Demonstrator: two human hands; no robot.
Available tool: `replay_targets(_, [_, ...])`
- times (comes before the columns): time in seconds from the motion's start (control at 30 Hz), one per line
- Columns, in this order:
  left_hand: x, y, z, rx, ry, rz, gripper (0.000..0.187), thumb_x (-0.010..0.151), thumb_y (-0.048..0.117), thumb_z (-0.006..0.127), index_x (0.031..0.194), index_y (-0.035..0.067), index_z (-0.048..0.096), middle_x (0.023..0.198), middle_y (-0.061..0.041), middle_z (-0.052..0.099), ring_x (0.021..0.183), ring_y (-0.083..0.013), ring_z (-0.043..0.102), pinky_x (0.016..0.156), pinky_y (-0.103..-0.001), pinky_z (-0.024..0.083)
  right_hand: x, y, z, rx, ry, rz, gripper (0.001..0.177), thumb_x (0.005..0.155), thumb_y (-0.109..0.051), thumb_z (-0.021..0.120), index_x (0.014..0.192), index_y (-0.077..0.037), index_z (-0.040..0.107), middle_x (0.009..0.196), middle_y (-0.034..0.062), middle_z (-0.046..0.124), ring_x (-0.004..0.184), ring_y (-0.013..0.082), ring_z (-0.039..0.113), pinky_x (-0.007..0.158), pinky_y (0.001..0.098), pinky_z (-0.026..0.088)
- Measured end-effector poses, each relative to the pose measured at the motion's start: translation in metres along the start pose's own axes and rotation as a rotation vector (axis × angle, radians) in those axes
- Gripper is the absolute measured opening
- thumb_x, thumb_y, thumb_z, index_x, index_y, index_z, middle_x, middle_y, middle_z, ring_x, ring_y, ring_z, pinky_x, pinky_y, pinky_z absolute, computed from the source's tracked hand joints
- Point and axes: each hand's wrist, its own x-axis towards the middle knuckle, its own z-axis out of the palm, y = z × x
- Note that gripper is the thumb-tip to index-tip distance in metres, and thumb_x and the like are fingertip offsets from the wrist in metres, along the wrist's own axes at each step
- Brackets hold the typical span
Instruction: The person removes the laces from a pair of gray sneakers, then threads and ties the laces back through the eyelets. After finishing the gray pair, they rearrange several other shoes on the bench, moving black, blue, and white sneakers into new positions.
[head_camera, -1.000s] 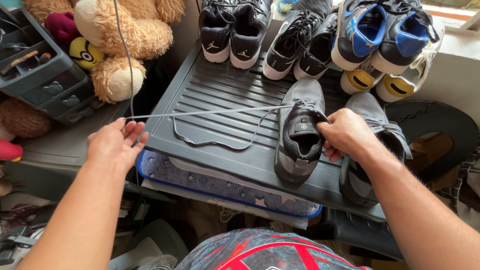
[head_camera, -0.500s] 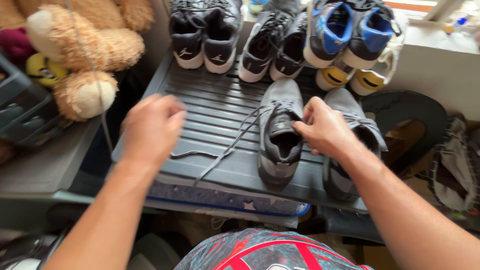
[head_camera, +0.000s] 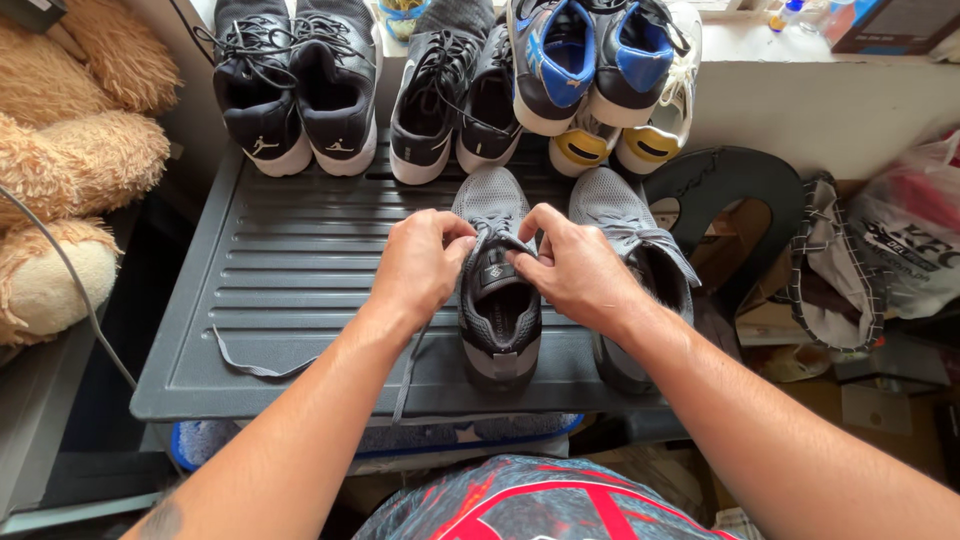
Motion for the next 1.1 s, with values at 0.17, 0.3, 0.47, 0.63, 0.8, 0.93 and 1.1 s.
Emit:
replay_targets(0.17, [0.016,-0.022,0.008,-0.041,-0.062,-0.142,0.024,0.089,0.023,0.067,0.093,0.001,0.074,0.081,-0.01,0.075,0.075,-0.0177,0.072,0.071,-0.032,0.055,0.0,-0.003,-0.001,-0.008,-0.016,0.023,0.026,0.09,-0.025,0.072,0.104,-0.006,0.063,0.058,0.0078,0.059,0.054,0.0187,0.059,0.053,0.0392,0.048])
replay_targets(0.3, [0.028,-0.03,0.01,-0.533,-0.201,-0.566,0.026,0.094,0.023,0.059,0.084,0.001,0.069,0.078,-0.006,0.066,0.071,-0.0173,0.058,0.067,-0.035,0.049,0.0,-0.005,-0.002,0.022,-0.052,0.066,0.02,0.091,-0.017,0.066,0.108,-0.005,0.063,0.059,0.0077,0.065,0.051,0.0166,0.066,0.051,0.0355,0.052])
replay_targets(0.47, [0.032,-0.028,0.007,-0.926,-0.233,-0.894,0.009,0.091,0.015,0.053,0.088,0.009,0.057,0.081,-0.003,0.065,0.074,-0.0171,0.063,0.073,-0.037,0.051,-0.001,-0.013,-0.002,0.096,-0.093,0.17,0.021,0.093,-0.013,0.062,0.113,-0.006,0.063,0.062,0.0071,0.066,0.049,0.0145,0.066,0.041,0.0317,0.056])
replay_targets(0.63, [0.026,-0.019,0.005,-0.827,-0.212,-0.899,0.013,0.092,0.017,0.056,0.083,0.009,0.06,0.08,-0.002,0.064,0.075,-0.0174,0.061,0.076,-0.039,0.049,-0.002,-0.016,-0.003,0.115,-0.077,0.186,0.023,0.093,-0.013,0.062,0.114,-0.005,0.063,0.063,0.0077,0.067,0.05,0.0148,0.068,0.04,0.0301,0.057])
replay_targets(0.8, [0.014,-0.012,-0.013,-0.299,-0.297,-0.746,0.022,0.094,0.029,0.066,0.089,0.01,0.075,0.09,-0.006,0.068,0.084,-0.018,0.06,0.08,-0.041,0.049,-0.003,-0.012,-0.004,0.118,-0.077,0.183,0.023,0.093,-0.013,0.062,0.114,-0.005,0.062,0.064,0.0074,0.067,0.05,0.0145,0.069,0.041,0.0301,0.058])
replay_targets(0.93, [0.009,-0.022,-0.034,0.035,-0.139,-0.625,0.027,0.094,0.029,0.069,0.099,0.007,0.082,0.099,-0.015,0.078,0.09,-0.0225,0.069,0.084,-0.041,0.054,-0.003,-0.012,-0.004,0.113,-0.075,0.165,0.024,0.092,-0.013,0.064,0.113,-0.004,0.062,0.063,0.0082,0.067,0.049,0.0152,0.068,0.041,0.0305,0.058])
replay_targets(1.1, [0.02,-0.041,-0.027,-0.049,-0.017,-0.445,0.028,0.089,0.023,0.07,0.11,0.005,0.077,0.102,-0.013,0.079,0.091,-0.02,0.073,0.084,-0.036,0.057,-0.002,-0.012,-0.005,0.11,-0.082,0.155,0.024,0.092,-0.014,0.064,0.113,-0.003,0.061,0.062,0.009,0.067,0.049,0.0152,0.068,0.04,0.0305,0.057])
